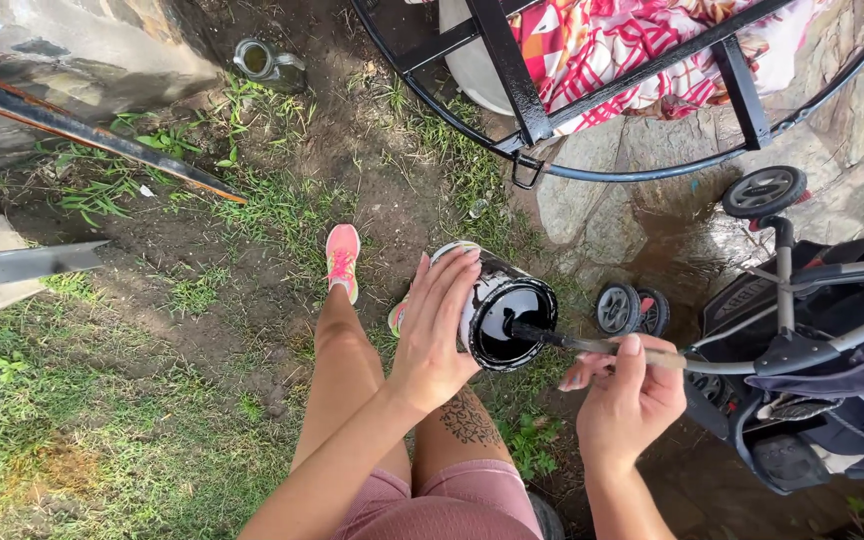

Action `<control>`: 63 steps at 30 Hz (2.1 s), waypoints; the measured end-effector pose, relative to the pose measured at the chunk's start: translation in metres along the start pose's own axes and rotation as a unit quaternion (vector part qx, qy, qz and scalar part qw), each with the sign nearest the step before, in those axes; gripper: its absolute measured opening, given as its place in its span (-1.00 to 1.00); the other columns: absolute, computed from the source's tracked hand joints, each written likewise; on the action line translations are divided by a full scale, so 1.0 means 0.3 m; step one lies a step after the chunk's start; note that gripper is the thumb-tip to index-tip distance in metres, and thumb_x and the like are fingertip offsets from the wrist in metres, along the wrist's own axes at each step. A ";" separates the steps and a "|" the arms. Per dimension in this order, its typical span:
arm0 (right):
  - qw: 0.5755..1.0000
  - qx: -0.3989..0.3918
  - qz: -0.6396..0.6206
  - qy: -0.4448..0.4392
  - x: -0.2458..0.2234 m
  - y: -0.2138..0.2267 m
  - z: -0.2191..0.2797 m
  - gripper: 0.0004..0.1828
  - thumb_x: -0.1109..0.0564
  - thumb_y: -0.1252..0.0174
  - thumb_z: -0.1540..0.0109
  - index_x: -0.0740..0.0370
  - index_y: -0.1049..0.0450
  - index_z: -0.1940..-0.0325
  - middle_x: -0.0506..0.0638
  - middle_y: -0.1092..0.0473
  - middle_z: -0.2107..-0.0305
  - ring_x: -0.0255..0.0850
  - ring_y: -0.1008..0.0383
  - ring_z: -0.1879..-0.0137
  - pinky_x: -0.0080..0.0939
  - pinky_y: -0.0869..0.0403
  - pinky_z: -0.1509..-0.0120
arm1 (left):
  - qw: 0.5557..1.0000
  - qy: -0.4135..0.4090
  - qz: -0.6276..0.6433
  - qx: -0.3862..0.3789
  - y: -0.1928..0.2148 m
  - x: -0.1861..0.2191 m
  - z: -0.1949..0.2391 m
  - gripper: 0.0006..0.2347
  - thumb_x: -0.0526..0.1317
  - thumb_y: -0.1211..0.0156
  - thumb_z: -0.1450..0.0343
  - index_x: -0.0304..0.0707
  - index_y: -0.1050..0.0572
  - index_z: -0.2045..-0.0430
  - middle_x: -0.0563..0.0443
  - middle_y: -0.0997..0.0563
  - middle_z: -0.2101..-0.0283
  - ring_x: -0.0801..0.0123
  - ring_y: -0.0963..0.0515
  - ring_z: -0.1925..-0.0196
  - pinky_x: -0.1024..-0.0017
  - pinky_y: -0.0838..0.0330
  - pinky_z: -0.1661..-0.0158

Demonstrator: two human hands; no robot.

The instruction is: Painting a circular metal frame with black paint using a small brush

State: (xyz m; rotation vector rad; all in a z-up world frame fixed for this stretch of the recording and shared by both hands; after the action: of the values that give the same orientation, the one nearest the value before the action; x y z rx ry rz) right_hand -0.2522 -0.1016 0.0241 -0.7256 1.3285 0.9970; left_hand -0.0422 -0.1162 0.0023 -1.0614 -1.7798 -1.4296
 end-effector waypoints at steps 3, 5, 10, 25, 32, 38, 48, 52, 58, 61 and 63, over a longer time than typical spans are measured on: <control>0.939 0.082 -0.184 -0.280 0.070 0.011 -0.058 -0.72 0.15 0.00 -0.41 0.12 -0.28 0.42 -0.15 -0.23 0.68 -0.32 -0.18 0.64 -0.35 -0.12 0.60 | 0.995 0.075 0.068 -0.004 -0.031 -0.049 0.009 -0.17 -0.19 -0.66 -0.20 -0.37 -0.20 -0.32 -0.22 -0.34 -0.41 0.01 -0.34 -0.49 -0.09 -0.08 -0.54; 0.906 0.076 -0.262 -0.323 0.110 0.022 -0.089 -0.78 0.15 -0.04 -0.40 0.19 -0.35 0.35 -0.14 -0.27 0.64 -0.43 -0.21 0.62 -0.53 -0.19 0.58 | 0.993 0.067 0.095 0.036 -0.019 -0.030 -0.025 -0.21 -0.21 -0.64 -0.17 -0.46 -0.26 -0.25 -0.35 -0.41 -0.30 -0.19 -0.40 -0.38 -0.23 -0.13 -0.42; 0.838 0.083 -0.386 -0.377 0.213 0.061 -0.197 -0.82 0.18 -0.09 -0.38 0.28 -0.40 0.31 -0.12 -0.26 0.59 -0.55 -0.25 0.57 -0.75 -0.28 0.54 | 0.988 0.064 0.122 0.069 -0.005 -0.043 -0.042 -0.23 -0.25 -0.63 -0.10 -0.55 -0.32 -0.19 -0.47 -0.48 -0.21 -0.38 -0.44 -0.29 -0.38 -0.16 -0.31; 0.991 0.131 -0.040 -0.004 0.723 -0.152 -0.552 -0.78 0.02 0.01 -0.44 0.24 -0.31 0.14 0.15 -0.48 0.54 -0.24 -0.52 0.58 -0.31 -0.67 0.50 | 0.991 0.076 0.042 0.106 0.077 -0.053 0.003 -0.37 -0.34 -0.59 -0.12 -0.62 -0.42 -0.07 -0.40 -0.58 -0.10 -0.28 -0.57 -0.19 -0.10 -0.33 -0.28; 0.989 0.132 0.001 0.064 0.700 -0.137 -0.601 -0.77 0.06 -0.03 -0.42 0.28 -0.32 0.17 0.23 -0.49 0.58 -0.18 -0.54 0.63 -0.26 -0.68 0.57 | 0.989 0.077 0.052 0.116 0.079 -0.046 -0.019 -0.41 -0.38 -0.58 -0.12 -0.64 -0.44 -0.02 -0.41 -0.59 -0.06 -0.31 -0.60 -0.14 -0.12 -0.35 -0.27; 0.989 0.125 0.061 0.043 0.654 -0.150 -0.667 -0.73 0.04 -0.06 -0.39 0.31 -0.35 0.25 0.26 -0.53 0.62 -0.15 -0.55 0.68 -0.23 -0.67 0.66 | 0.989 0.074 0.070 0.105 0.081 -0.033 -0.046 -0.41 -0.39 -0.58 -0.13 -0.66 -0.43 -0.03 -0.45 -0.58 -0.06 -0.38 -0.57 -0.16 -0.18 -0.32 -0.27; 0.952 0.040 0.206 -0.221 0.605 -0.204 -0.788 -0.73 0.15 -0.02 -0.37 0.37 -0.46 0.33 0.08 -0.55 0.61 -0.27 -0.55 0.66 -0.34 -0.76 0.53 | 0.995 0.088 0.044 0.008 0.063 -0.064 0.000 -0.36 -0.14 -0.50 -0.33 -0.38 -0.27 -0.24 -0.28 -0.43 -0.30 -0.09 -0.45 -0.39 -0.01 -0.29 -0.47; 0.957 0.026 0.247 -0.147 0.555 -0.220 -0.806 -0.79 0.19 0.01 -0.33 0.23 -0.32 0.41 0.03 -0.54 0.65 -0.27 -0.54 0.71 -0.31 -0.69 0.63 | 0.994 0.098 0.051 -0.003 0.062 -0.065 0.002 -0.34 -0.12 -0.50 -0.32 -0.37 -0.26 -0.25 -0.26 -0.42 -0.31 -0.09 -0.43 -0.41 0.00 -0.28 -0.48; 0.946 -0.031 0.315 -0.064 0.506 -0.247 -0.821 -0.79 0.23 0.05 -0.30 0.22 -0.29 0.45 0.00 -0.50 0.67 -0.29 -0.52 0.73 -0.31 -0.65 0.69 | 0.994 0.099 0.051 -0.001 0.059 -0.066 -0.003 -0.34 -0.11 -0.50 -0.33 -0.36 -0.26 -0.25 -0.28 -0.42 -0.30 -0.10 -0.43 -0.41 0.01 -0.28 -0.47; 0.949 -0.065 0.306 -0.045 0.495 -0.251 -0.819 -0.74 0.24 0.07 -0.35 0.22 -0.33 0.44 0.00 -0.52 0.65 -0.33 -0.51 0.71 -0.33 -0.64 0.67 | 0.995 0.091 0.048 0.002 0.057 -0.066 -0.003 -0.35 -0.13 -0.49 -0.34 -0.39 -0.25 -0.25 -0.30 -0.42 -0.30 -0.10 -0.43 -0.40 0.00 -0.29 -0.47; 0.913 -0.082 0.399 0.024 0.470 -0.254 -0.819 -0.69 0.22 0.07 -0.35 0.18 -0.31 0.51 -0.10 -0.49 0.70 -0.32 -0.50 0.76 -0.36 -0.56 0.67 | 0.994 0.096 0.048 0.000 0.054 -0.067 -0.002 -0.35 -0.13 -0.49 -0.33 -0.38 -0.25 -0.25 -0.29 -0.41 -0.31 -0.10 -0.43 -0.41 -0.03 -0.25 -0.49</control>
State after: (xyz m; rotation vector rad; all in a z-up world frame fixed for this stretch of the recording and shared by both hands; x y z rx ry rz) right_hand -0.2972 -0.3283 -0.1566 -0.3065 1.6350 1.7642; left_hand -0.0184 -0.1194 -0.0068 -0.9629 -1.5721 -1.4223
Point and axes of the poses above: each hand's wrist, its own z-axis away from the middle knuckle, its own y-axis out of the back of the hand, x = y × z, the point moved 5 cm from there along -z, towards the middle knuckle
